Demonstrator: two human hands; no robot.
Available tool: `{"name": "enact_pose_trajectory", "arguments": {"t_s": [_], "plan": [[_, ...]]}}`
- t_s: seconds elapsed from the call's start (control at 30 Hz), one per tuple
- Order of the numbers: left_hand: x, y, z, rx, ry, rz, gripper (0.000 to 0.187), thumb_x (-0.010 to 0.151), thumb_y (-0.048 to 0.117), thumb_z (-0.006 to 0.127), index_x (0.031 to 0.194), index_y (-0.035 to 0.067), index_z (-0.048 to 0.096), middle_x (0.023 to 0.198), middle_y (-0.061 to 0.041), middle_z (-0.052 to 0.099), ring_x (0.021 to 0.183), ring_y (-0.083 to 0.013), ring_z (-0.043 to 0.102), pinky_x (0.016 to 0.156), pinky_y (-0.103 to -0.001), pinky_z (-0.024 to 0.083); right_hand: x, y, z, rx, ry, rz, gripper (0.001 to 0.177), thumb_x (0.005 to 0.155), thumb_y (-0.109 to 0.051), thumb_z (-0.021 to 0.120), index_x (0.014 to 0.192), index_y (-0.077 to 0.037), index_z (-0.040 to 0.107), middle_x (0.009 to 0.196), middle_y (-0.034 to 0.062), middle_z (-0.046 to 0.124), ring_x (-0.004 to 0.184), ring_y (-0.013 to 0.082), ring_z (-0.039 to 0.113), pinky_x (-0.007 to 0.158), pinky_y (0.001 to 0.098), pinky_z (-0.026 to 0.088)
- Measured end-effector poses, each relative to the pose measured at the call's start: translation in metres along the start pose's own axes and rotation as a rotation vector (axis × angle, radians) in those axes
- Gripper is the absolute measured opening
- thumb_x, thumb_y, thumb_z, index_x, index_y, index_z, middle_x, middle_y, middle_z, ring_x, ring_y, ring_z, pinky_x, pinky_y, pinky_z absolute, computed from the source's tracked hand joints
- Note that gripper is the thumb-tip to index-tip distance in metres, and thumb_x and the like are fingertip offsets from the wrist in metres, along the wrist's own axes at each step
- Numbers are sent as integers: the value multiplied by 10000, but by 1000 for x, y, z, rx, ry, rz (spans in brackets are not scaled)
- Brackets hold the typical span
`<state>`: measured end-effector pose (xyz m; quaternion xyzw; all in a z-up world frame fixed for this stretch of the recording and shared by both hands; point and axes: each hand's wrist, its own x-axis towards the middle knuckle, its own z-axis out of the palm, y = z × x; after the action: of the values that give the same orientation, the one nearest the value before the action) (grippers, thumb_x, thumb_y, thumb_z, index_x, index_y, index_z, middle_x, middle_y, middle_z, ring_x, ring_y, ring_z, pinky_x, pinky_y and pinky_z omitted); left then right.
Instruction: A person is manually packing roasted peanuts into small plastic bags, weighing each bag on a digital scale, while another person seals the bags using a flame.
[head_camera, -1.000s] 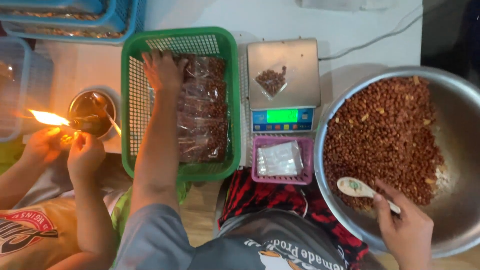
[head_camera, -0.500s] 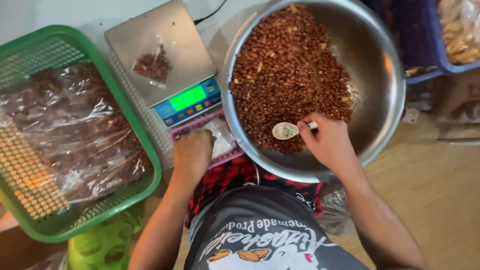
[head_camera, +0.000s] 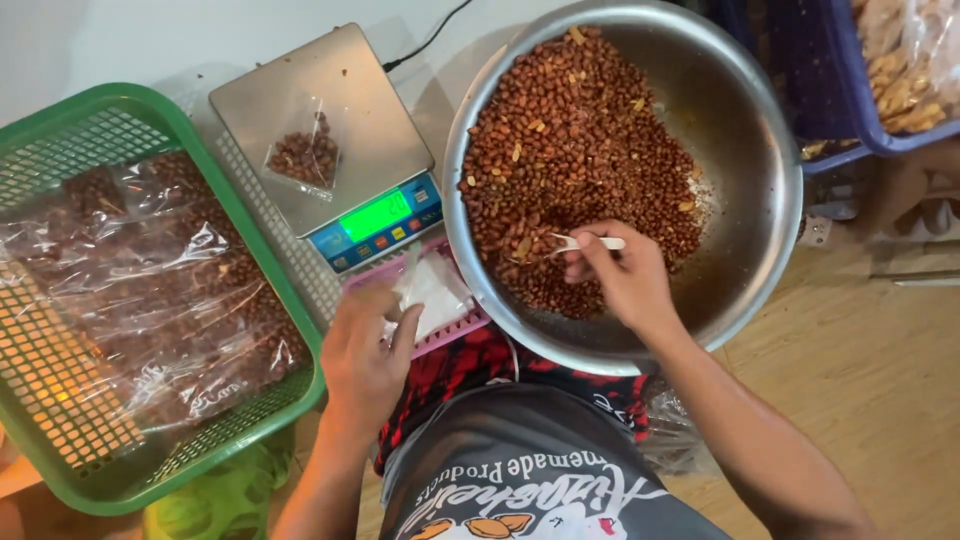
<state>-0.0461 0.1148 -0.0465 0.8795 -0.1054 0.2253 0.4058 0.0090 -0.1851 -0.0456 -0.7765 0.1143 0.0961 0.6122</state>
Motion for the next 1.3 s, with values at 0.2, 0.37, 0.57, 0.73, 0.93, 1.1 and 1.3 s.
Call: {"name": "enact_pose_trajectory", "arguments": {"t_s": [0.2,0.37,0.57,0.73,0.93,1.1,1.3], "plan": [[52,23,26,-436,-197,-140,89,931,66,743,1002,84,792,1013,-123,741,959,-348,745,849,-462,586,-26,-10,-31,85,81,-66,223,1052,-110,606,1114,88,688,856,246,728,681,240,747,654,396,675],[50,28,69,-808,-260,-605,73,896,73,779,955,39,804,698,-100,756,634,-74,609,538,-265,546,-42,-16,-49,64,164,-163,176,1039,-62,607,1060,80,709,753,205,697,573,199,693,578,346,647],[52,31,96,-1051,-179,-771,102,841,-13,815,900,-60,745,623,-170,691,466,-174,636,400,-279,540,-45,-22,-66,88,210,-174,179,1049,-58,592,1041,82,704,719,210,687,533,193,667,540,350,636],[62,47,97,-994,-267,-676,186,823,65,852,962,-27,769,734,-144,748,622,-132,661,535,-293,579,-44,-48,-65,0,170,-272,166,1040,-49,591,1012,68,706,691,179,684,526,174,664,536,334,622],[80,65,93,-858,-604,-404,552,767,187,897,1242,-25,711,1139,-231,762,1105,-370,720,954,-474,571,-45,-69,-54,-608,87,-921,195,1018,-117,625,981,-18,789,825,151,712,628,297,694,590,400,596],[66,46,115,-942,-697,-452,434,758,68,895,1163,12,749,944,-101,769,902,-193,694,839,-391,613,-52,-38,-73,-514,193,-1194,113,956,-43,711,939,16,806,918,250,722,731,389,682,696,511,571],[67,18,83,-1016,-475,-507,339,1003,387,624,1174,117,736,1142,-25,742,1055,-140,690,906,-311,524,-64,-38,-72,-444,363,-850,170,1141,-34,594,1109,124,647,997,278,694,914,357,687,853,422,596]]}}
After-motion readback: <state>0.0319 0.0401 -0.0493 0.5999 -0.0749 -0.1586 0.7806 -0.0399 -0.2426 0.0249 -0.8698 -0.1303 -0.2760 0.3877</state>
